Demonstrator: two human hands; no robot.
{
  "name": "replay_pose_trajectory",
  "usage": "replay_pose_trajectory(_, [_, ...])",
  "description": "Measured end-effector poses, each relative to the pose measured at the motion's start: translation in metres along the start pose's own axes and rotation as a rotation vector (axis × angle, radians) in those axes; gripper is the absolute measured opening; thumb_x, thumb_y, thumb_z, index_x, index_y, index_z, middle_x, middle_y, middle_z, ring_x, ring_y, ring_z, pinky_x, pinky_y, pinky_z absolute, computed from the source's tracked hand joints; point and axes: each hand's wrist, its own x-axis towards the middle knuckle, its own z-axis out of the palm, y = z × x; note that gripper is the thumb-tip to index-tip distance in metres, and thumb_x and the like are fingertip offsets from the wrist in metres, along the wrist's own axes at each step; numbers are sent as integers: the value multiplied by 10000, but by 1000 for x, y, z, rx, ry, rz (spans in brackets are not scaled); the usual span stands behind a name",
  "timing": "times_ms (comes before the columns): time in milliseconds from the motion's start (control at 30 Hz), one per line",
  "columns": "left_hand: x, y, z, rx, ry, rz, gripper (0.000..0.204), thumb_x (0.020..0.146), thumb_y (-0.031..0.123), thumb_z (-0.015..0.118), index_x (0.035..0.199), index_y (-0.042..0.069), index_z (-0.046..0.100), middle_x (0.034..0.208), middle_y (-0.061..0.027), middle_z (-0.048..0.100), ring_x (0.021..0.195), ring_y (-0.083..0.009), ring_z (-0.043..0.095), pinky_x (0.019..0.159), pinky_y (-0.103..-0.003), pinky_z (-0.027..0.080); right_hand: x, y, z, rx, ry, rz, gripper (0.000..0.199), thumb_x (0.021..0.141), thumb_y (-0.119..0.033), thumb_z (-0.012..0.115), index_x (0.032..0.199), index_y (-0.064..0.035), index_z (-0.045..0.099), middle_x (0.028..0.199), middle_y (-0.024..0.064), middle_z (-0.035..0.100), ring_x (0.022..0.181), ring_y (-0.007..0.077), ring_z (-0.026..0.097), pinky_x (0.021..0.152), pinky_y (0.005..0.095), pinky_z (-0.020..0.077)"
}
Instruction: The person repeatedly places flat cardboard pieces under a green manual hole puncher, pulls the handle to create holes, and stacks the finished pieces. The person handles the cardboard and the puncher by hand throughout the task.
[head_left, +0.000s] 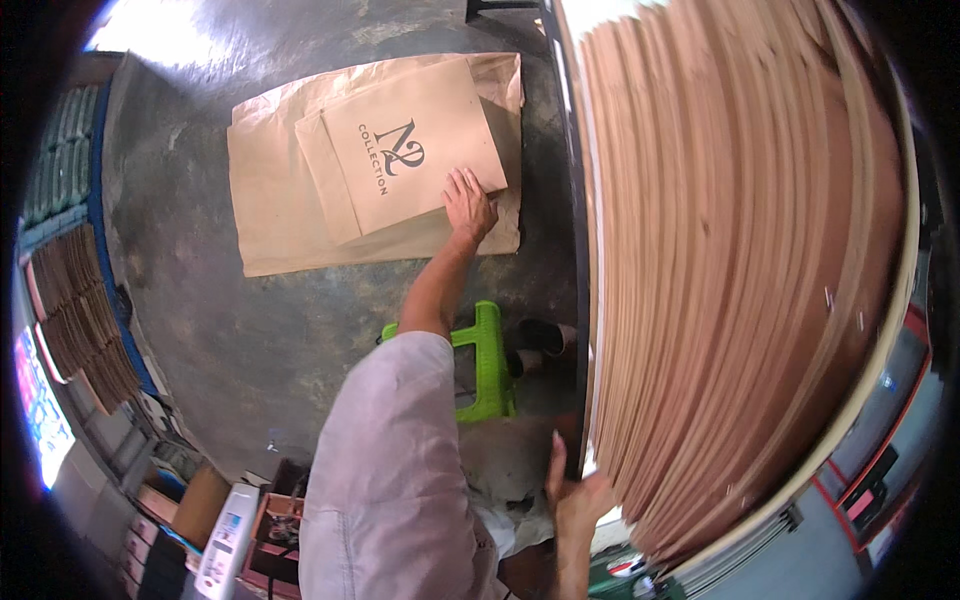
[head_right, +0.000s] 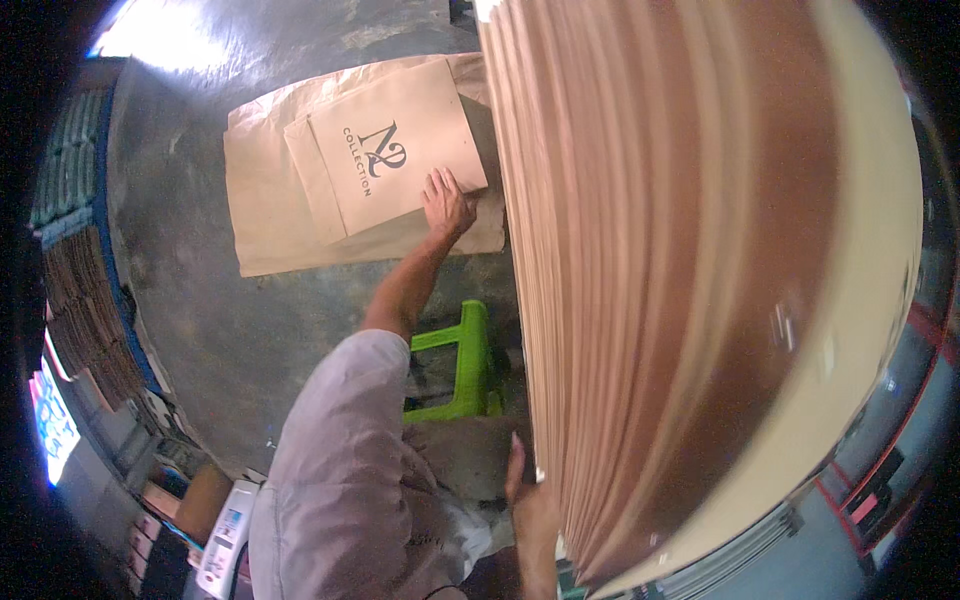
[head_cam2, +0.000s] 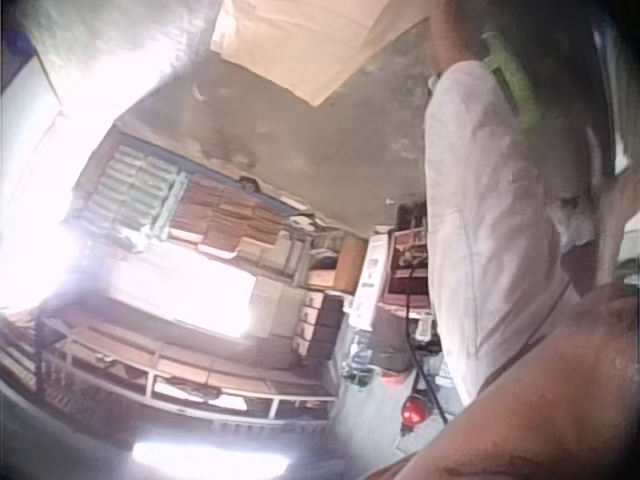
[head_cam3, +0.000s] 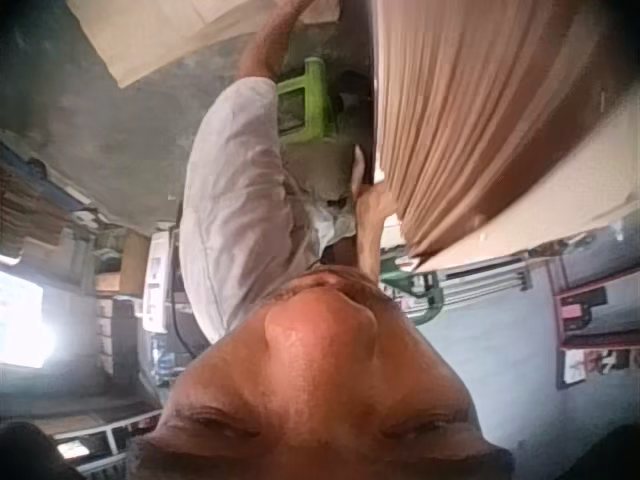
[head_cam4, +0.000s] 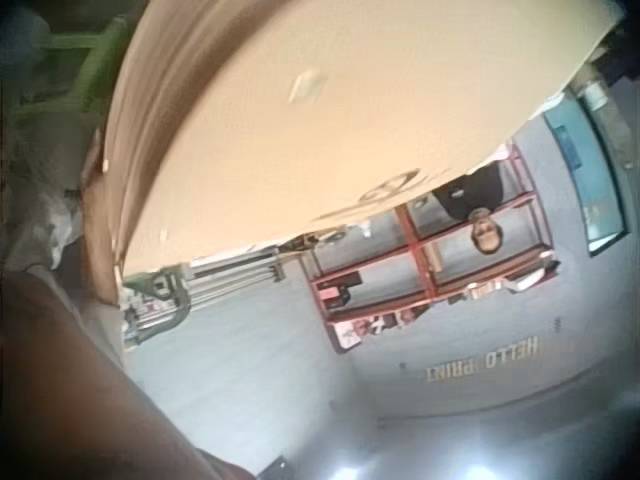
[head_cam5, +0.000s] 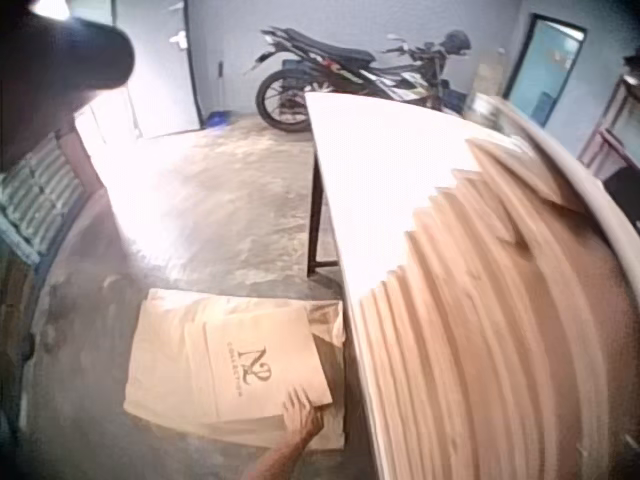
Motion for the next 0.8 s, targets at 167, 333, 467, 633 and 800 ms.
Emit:
replay_pose_trajectory(167, [22, 18, 24, 64, -87, -68, 1227, 752, 604, 839, 1590, -57, 234, 1598, -324, 300, 1489, -503, 283, 1172, -640, 298, 10, -3, 7, 103, -28, 8, 483, 885, -275, 818, 1202, 62, 678, 1127, 256, 720, 996, 428, 713, 883, 478, 559])
replay_pose_trajectory(333, [45, 2, 88, 399, 170, -37, 880, 834, 422, 777, 1499, -24, 412, 1466, -367, 444, 1364, -549, 443, 1091, -665, 408, 22, -18, 11, 117, -53, 4, 473, 884, -281, 821, 1178, 64, 687, 1096, 251, 728, 954, 424, 719, 846, 472, 567])
replay_pose_trajectory(467, [70, 6, 82, 209, 11, -56, 427, 947, 196, 596, 1313, -26, 591, 1295, -314, 599, 1255, -532, 560, 1005, -676, 481, 28, -24, 14, 128, -57, 23, 465, 883, -286, 823, 1159, 65, 695, 1072, 247, 734, 920, 421, 723, 816, 466, 573])
replay_pose_trajectory(633, [78, -2, 97, 482, -108, 154, 472, 971, 157, 507, 1315, -165, 545, 1241, -546, 517, 1125, -695, 572, 877, -733, 536, 28, -30, 11, 124, -50, 10, 456, 881, -293, 825, 1134, 67, 704, 1041, 242, 741, 878, 417, 730, 778, 460, 582])
replay_pose_trajectory(800, [87, -16, 82, 398, -144, 284, 474, 1003, 195, 449, 1253, -189, 572, 1132, -461, 631, 1053, -623, 648, 837, -696, 572, 31, -32, 9, 131, -23, -16, 449, 879, -299, 828, 1110, 69, 714, 1011, 237, 749, 835, 413, 736, 741, 453, 590])
